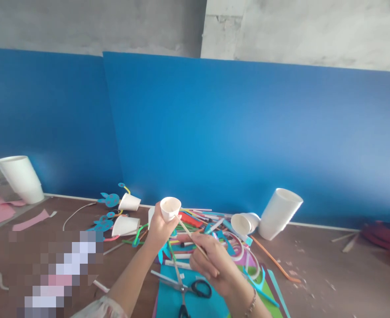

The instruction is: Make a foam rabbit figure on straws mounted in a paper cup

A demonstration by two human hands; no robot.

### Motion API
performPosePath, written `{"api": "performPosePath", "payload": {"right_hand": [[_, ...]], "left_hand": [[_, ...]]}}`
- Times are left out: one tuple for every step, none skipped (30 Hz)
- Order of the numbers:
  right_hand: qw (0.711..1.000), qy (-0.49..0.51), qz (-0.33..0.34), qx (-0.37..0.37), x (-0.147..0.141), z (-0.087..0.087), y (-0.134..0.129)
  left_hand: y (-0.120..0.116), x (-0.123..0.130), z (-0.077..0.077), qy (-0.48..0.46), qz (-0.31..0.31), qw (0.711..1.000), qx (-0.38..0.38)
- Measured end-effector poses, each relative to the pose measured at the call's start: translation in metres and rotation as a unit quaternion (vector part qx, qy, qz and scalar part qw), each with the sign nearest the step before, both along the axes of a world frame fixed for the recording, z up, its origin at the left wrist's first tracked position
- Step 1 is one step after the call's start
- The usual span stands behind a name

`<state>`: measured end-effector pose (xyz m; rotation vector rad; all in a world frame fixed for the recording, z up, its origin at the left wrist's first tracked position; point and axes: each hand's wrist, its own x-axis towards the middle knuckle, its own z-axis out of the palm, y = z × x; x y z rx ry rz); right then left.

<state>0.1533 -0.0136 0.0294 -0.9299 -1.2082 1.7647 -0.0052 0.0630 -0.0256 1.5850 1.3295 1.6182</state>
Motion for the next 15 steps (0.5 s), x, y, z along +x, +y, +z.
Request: {"api": "performPosePath", "payload": {"right_hand": [[0.999, -0.036, 0.003, 0.008, 0.000, -0.001, 0.001], [0.996, -0.089, 0.003, 0.024, 0.000, -0.001, 0.002], [0.988, -0.148, -0.002, 0.051, 0.001, -0.002, 0.002], [0.975, -0.205, -0.010, 0.085, 0.001, -0.002, 0.002], [0.960, -0.253, -0.017, 0.119, 0.003, 0.000, 0.002], [0.945, -0.289, -0.019, 0.150, 0.005, 0.002, 0.001], [0.932, -0.316, -0.014, 0.175, 0.008, 0.005, -0.001], [0.922, -0.337, -0.003, 0.189, 0.012, 0.008, -0.002], [0.915, -0.354, 0.010, 0.192, 0.018, 0.013, -0.004], [0.909, -0.370, 0.022, 0.191, 0.025, 0.018, -0.006], [0.905, -0.385, 0.033, 0.180, 0.032, 0.022, -0.007], [0.901, -0.399, 0.042, 0.162, 0.040, 0.026, -0.007], [0.900, -0.410, 0.053, 0.141, 0.048, 0.029, -0.006], [0.898, -0.418, 0.059, 0.126, 0.054, 0.031, -0.005], [0.890, -0.434, 0.055, 0.130, 0.060, 0.031, -0.002]], "left_hand": [[0.000, 0.000, -0.001, -0.003, -0.002, 1.000, 0.001], [0.001, -0.001, -0.001, -0.005, -0.005, 1.000, 0.001], [0.001, -0.001, -0.001, -0.006, -0.010, 1.000, -0.002], [0.002, -0.002, -0.001, -0.008, -0.017, 1.000, -0.007], [0.003, -0.004, -0.001, -0.013, -0.021, 1.000, -0.015], [0.003, -0.005, -0.001, -0.020, -0.019, 0.999, -0.028], [0.004, -0.008, 0.000, -0.027, -0.012, 0.999, -0.042], [0.005, -0.011, 0.002, -0.034, -0.001, 0.998, -0.057], [0.007, -0.014, 0.003, -0.040, 0.014, 0.997, -0.071], [0.008, -0.018, 0.004, -0.045, 0.029, 0.995, -0.081], [0.009, -0.021, 0.006, -0.053, 0.043, 0.994, -0.087], [0.010, -0.025, 0.007, -0.061, 0.053, 0.993, -0.090], [0.011, -0.028, 0.008, -0.073, 0.063, 0.991, -0.092], [0.012, -0.031, 0.009, -0.086, 0.073, 0.989, -0.095], [0.013, -0.033, 0.010, -0.097, 0.078, 0.987, -0.099]]}}
